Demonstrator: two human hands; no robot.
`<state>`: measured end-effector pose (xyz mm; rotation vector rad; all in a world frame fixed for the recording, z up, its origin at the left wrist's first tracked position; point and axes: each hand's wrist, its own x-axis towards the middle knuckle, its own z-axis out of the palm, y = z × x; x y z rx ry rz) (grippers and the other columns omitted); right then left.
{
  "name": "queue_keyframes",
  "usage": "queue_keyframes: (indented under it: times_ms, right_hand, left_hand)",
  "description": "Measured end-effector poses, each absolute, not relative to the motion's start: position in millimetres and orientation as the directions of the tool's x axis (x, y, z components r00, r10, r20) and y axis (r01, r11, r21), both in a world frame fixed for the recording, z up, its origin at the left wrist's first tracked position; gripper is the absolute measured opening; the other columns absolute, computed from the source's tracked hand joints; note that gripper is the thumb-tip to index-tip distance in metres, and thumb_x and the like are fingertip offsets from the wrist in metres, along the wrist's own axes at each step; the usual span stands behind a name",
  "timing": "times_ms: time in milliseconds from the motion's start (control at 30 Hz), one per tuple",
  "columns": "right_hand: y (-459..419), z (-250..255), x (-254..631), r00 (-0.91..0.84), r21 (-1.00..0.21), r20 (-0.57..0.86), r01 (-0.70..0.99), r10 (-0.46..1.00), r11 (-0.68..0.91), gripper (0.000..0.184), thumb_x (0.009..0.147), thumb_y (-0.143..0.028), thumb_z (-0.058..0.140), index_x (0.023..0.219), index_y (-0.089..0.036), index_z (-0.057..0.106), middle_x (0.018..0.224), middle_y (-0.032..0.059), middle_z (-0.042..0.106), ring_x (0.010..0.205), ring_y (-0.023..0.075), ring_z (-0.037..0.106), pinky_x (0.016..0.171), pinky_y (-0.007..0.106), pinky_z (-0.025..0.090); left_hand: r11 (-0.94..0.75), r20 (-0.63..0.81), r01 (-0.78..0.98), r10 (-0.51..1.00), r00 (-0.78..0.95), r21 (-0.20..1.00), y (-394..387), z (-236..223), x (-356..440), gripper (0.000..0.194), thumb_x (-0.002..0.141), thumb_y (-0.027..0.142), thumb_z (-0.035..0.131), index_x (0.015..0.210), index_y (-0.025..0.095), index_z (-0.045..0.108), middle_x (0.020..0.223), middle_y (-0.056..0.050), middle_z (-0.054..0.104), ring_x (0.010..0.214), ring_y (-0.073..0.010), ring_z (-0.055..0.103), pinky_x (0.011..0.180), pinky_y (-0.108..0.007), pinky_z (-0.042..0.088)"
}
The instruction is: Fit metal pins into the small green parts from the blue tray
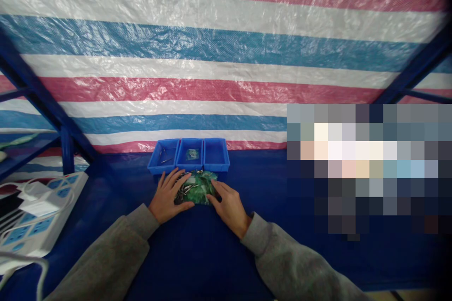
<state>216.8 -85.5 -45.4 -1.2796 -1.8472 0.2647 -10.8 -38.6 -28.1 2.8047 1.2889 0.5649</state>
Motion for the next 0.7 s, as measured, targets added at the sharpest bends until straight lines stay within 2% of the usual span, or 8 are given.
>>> queue_keyframes:
  times_ms: [233, 433, 600, 700]
  right_hand:
    - [-86.0, -42.1, 217.4, -0.137, -0.507, 0.594, 0.701, 0.793, 0.501, 0.023, 0.087, -0.017, 0.049, 0.106, -0.019, 0.062, 0.095, 0.0083, 0.068, 0.087, 0.0188, 0.066, 0.080, 0.030, 0.053]
    - [-89.0, -33.5, 224.0, -0.119, -0.470, 0.644, 0.718, 0.756, 0.514, 0.021, 0.089, -0.017, 0.046, 0.094, -0.021, 0.066, 0.085, 0.0070, 0.069, 0.083, 0.0174, 0.065, 0.080, 0.028, 0.050]
    - [-86.3, -16.6, 222.7, 0.030, -0.622, 0.668, 0.571, 0.744, 0.536, 0.014, 0.087, -0.020, 0.052, 0.093, -0.020, 0.065, 0.086, 0.0049, 0.068, 0.079, 0.0163, 0.063, 0.076, 0.029, 0.050]
    - [-76.6, -4.1, 215.6, 0.098, -0.719, 0.640, 0.428, 0.762, 0.548, 0.012, 0.086, -0.022, 0.053, 0.084, -0.019, 0.065, 0.085, 0.0047, 0.066, 0.078, 0.0155, 0.061, 0.070, 0.027, 0.051]
  left_hand:
    - [-0.656, 0.367, 0.741, 0.731, 0.575, 0.146, -39.2, -28.7, -11.7, 0.076, 0.072, 0.061, 0.056, 0.136, 0.026, 0.035, 0.136, -0.010, 0.042, 0.130, -0.0319, 0.031, 0.108, -0.053, 0.013]
    - [-0.660, 0.382, 0.741, 0.721, 0.579, 0.124, -39.0, -27.9, -14.9, 0.077, 0.071, 0.063, 0.056, 0.136, 0.026, 0.036, 0.136, -0.010, 0.043, 0.130, -0.0329, 0.031, 0.109, -0.054, 0.010]
    - [-0.654, 0.426, 0.744, 0.717, 0.551, 0.138, -42.5, -16.9, -8.5, 0.065, 0.076, 0.056, 0.055, 0.132, 0.026, 0.042, 0.134, -0.009, 0.046, 0.129, -0.0310, 0.033, 0.109, -0.053, 0.012]
    - [-0.601, 0.486, 0.764, 0.753, 0.443, 0.235, -39.2, -3.8, 3.6, 0.050, 0.083, 0.048, 0.051, 0.126, 0.023, 0.048, 0.126, -0.009, 0.054, 0.120, -0.0270, 0.045, 0.105, -0.048, 0.026]
